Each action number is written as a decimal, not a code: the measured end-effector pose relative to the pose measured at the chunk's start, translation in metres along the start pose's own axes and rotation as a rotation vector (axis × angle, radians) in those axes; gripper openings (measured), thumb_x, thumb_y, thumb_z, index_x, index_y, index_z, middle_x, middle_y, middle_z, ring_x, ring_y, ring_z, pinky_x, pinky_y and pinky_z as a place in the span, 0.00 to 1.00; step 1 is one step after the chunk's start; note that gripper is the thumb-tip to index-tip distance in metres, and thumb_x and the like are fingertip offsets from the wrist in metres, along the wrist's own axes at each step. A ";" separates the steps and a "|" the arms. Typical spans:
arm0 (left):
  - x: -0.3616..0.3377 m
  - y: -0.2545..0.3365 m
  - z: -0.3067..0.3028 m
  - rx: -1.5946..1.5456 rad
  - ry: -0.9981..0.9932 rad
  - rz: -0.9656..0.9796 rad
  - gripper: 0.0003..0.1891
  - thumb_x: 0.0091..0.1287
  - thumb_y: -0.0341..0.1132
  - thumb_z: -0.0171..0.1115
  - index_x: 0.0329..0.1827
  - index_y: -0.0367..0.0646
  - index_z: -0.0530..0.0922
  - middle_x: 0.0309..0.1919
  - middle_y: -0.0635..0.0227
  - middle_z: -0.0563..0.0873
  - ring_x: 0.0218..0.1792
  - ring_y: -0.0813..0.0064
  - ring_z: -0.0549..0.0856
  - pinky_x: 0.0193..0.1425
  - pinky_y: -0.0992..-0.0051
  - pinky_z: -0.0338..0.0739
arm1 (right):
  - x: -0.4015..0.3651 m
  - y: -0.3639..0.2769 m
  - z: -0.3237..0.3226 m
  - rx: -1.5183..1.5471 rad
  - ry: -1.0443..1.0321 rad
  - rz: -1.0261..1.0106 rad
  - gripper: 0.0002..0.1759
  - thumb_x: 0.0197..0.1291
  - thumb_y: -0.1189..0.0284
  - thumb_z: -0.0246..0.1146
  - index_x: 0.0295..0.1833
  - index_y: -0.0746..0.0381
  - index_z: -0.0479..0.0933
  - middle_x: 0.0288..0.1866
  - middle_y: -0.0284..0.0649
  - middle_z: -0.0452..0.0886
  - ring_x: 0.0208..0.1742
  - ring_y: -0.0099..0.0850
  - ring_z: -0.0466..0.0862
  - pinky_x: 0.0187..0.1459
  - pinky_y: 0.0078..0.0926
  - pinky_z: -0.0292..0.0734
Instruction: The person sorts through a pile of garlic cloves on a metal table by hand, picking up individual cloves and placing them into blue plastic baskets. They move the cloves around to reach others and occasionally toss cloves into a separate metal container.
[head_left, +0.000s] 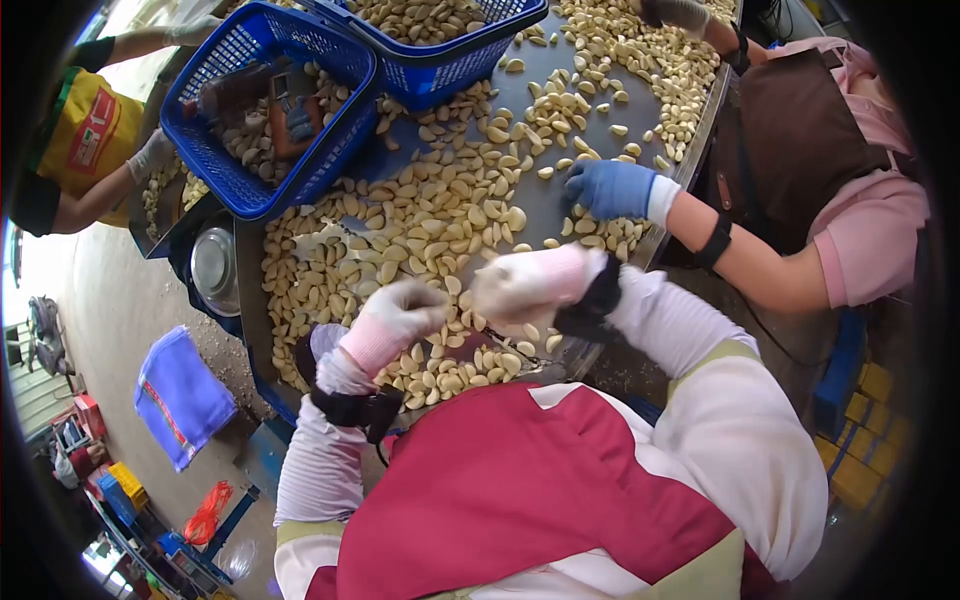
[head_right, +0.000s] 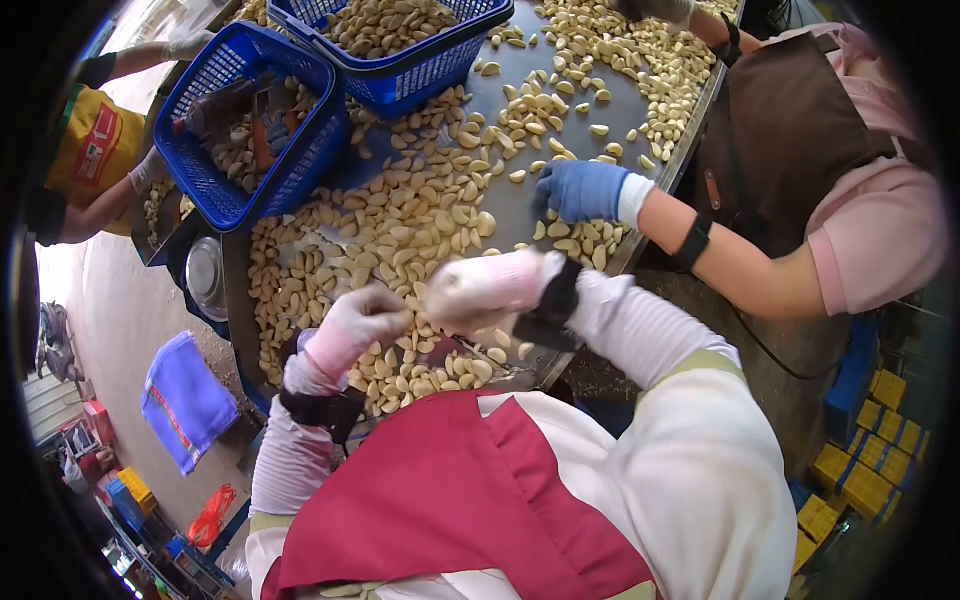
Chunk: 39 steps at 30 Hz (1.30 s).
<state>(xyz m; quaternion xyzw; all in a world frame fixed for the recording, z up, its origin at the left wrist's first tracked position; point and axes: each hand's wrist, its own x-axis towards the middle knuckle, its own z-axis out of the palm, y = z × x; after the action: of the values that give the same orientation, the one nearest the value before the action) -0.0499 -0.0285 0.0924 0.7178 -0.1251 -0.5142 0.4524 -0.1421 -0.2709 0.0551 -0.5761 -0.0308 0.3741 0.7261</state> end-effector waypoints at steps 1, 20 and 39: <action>-0.003 -0.003 -0.010 0.297 -0.034 0.048 0.08 0.62 0.31 0.68 0.41 0.38 0.85 0.33 0.64 0.88 0.34 0.73 0.87 0.42 0.72 0.82 | -0.022 -0.035 -0.020 -0.152 -0.443 0.187 0.12 0.59 0.64 0.66 0.32 0.61 0.82 0.21 0.28 0.76 0.24 0.16 0.72 0.25 0.20 0.66; 0.011 -0.082 0.058 1.160 -0.347 0.742 0.03 0.56 0.37 0.64 0.27 0.54 0.84 0.28 0.66 0.84 0.33 0.61 0.87 0.33 0.62 0.82 | 0.034 0.020 0.045 -1.475 -0.186 -0.031 0.10 0.50 0.67 0.67 0.38 0.56 0.87 0.32 0.42 0.87 0.37 0.44 0.88 0.40 0.41 0.83; 0.071 -0.029 -0.077 1.132 0.814 -0.031 0.40 0.60 0.58 0.66 0.77 0.66 0.65 0.74 0.52 0.65 0.74 0.43 0.63 0.71 0.43 0.63 | 0.078 -0.145 -0.025 -1.606 0.631 -0.354 0.07 0.56 0.68 0.66 0.38 0.60 0.82 0.39 0.41 0.81 0.43 0.41 0.86 0.46 0.39 0.83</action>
<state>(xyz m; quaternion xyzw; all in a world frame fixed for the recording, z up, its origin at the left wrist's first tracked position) 0.0386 -0.0175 0.0305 0.9806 -0.1841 -0.0663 0.0120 -0.0004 -0.2543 0.1406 -0.9758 -0.1714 -0.0554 0.1237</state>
